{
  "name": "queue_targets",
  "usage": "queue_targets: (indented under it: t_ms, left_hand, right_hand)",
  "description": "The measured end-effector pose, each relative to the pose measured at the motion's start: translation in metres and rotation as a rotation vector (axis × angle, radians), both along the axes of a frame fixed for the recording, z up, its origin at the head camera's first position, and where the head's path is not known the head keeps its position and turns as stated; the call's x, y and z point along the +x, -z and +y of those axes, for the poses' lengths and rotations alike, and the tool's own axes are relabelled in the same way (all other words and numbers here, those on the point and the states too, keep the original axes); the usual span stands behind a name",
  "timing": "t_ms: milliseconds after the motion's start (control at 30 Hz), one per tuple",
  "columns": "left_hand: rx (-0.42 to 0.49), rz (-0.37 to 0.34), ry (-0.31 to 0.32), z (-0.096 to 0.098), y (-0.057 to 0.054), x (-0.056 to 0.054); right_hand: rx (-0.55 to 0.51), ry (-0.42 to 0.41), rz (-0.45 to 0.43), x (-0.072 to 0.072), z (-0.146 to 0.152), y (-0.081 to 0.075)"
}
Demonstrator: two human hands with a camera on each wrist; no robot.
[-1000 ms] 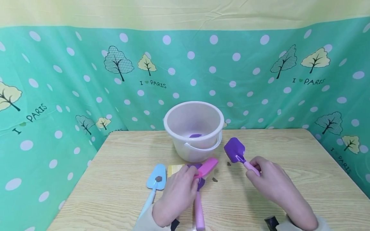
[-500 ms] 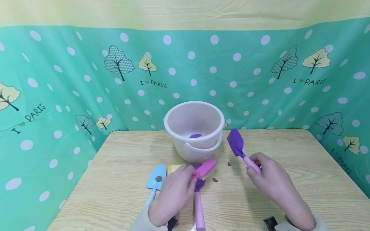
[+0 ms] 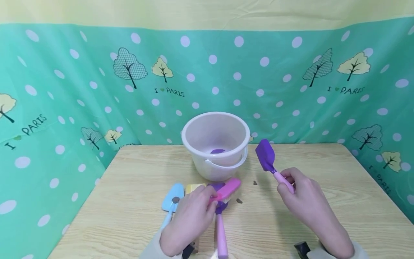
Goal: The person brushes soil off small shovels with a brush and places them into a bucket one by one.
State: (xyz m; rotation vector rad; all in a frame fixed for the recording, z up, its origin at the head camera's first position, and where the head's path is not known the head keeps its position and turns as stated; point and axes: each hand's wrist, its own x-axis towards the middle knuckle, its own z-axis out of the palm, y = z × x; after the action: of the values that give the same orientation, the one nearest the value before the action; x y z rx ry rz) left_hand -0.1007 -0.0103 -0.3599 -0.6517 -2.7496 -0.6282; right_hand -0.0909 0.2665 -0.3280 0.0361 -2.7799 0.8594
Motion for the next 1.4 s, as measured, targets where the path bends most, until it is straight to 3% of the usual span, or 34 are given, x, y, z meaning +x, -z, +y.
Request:
queue_targets:
  t_ms: [367,600,1033,1400]
  left_hand:
    - [-0.013,-0.054,0.009,-0.013,-0.003,0.004]
    - [-0.003,-0.063,-0.002,-0.025,-0.002,0.006]
    - [0.079,-0.035,-0.045,-0.049,-0.001,0.005]
    - [0.086,-0.029,-0.072,-0.064,-0.003,0.004]
  right_hand:
    - [0.008,-0.06,0.086,-0.005,0.0,-0.014]
    - [0.064,-0.116,0.049,-0.014,-0.005,-0.036]
    - [0.253,-0.185,0.066,-0.04,-0.032,-0.085]
    - [0.431,-0.276,0.053,-0.07,-0.064,-0.113]
